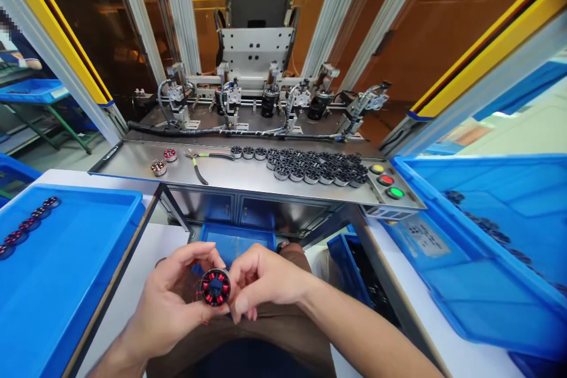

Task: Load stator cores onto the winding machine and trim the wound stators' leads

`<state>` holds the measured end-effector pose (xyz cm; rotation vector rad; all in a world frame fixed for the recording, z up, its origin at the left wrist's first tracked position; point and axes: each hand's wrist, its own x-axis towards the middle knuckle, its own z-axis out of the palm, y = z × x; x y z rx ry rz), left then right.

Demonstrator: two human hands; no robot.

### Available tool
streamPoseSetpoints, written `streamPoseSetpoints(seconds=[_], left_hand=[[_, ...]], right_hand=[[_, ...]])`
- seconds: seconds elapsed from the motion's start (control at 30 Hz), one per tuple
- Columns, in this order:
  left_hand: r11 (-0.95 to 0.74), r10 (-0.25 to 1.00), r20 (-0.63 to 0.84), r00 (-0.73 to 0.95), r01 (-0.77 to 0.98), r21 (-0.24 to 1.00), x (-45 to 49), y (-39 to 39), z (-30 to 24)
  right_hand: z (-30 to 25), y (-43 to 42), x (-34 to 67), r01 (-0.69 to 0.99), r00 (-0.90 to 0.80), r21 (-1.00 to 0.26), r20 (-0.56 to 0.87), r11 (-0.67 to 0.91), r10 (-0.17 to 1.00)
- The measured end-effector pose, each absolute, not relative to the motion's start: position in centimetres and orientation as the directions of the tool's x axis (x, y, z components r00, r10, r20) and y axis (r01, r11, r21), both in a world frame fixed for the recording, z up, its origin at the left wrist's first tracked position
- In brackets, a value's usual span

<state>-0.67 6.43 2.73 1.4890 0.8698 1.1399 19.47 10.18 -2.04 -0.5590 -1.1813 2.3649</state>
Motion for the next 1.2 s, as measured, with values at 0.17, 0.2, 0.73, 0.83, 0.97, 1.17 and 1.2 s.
streamPoseSetpoints(seconds=[0.17,0.2,0.73,0.83,0.97,1.17,1.2], left_hand=[[-0.251,0.919,0.240,0.312,-0.006,0.968,-0.8,7.1,2.8],[-0.266,0.919,0.256,0.299,-0.007,0.964,-0.9,7.3,2.7],[-0.191,0.918,0.175,0.355,0.010,0.982,-0.5,6.4,0.2],[-0.195,0.929,0.207,0.306,-0.070,0.978,0.3,6.2,0.0],[-0.185,0.941,0.229,0.249,-0.189,0.964,1.0,6.3,0.2],[-0.149,0.946,0.209,0.249,-0.240,0.959,0.2,6.6,0.2],[-0.164,0.945,0.217,0.244,-0.219,0.962,0.1,6.6,0.2]], right_hand=[[-1.7,8.9,19.7,-0.209,-0.806,-0.805,-0.179,-0.555,0.564],[-1.6,8.5,19.9,-0.210,-0.803,-0.809,-0.177,-0.548,0.569],[2.0,8.5,20.9,-0.258,-0.547,-0.892,-0.183,-0.372,0.817],[1.5,7.9,19.9,-0.322,-0.542,-0.864,-0.167,-0.387,0.824],[0.0,6.8,19.7,-0.375,-0.569,-0.827,-0.151,-0.418,0.809],[-0.8,6.2,21.7,-0.144,-0.671,-0.930,-0.160,-0.339,0.724],[-0.6,6.4,22.2,-0.106,-0.660,-0.952,-0.149,-0.287,0.736]])
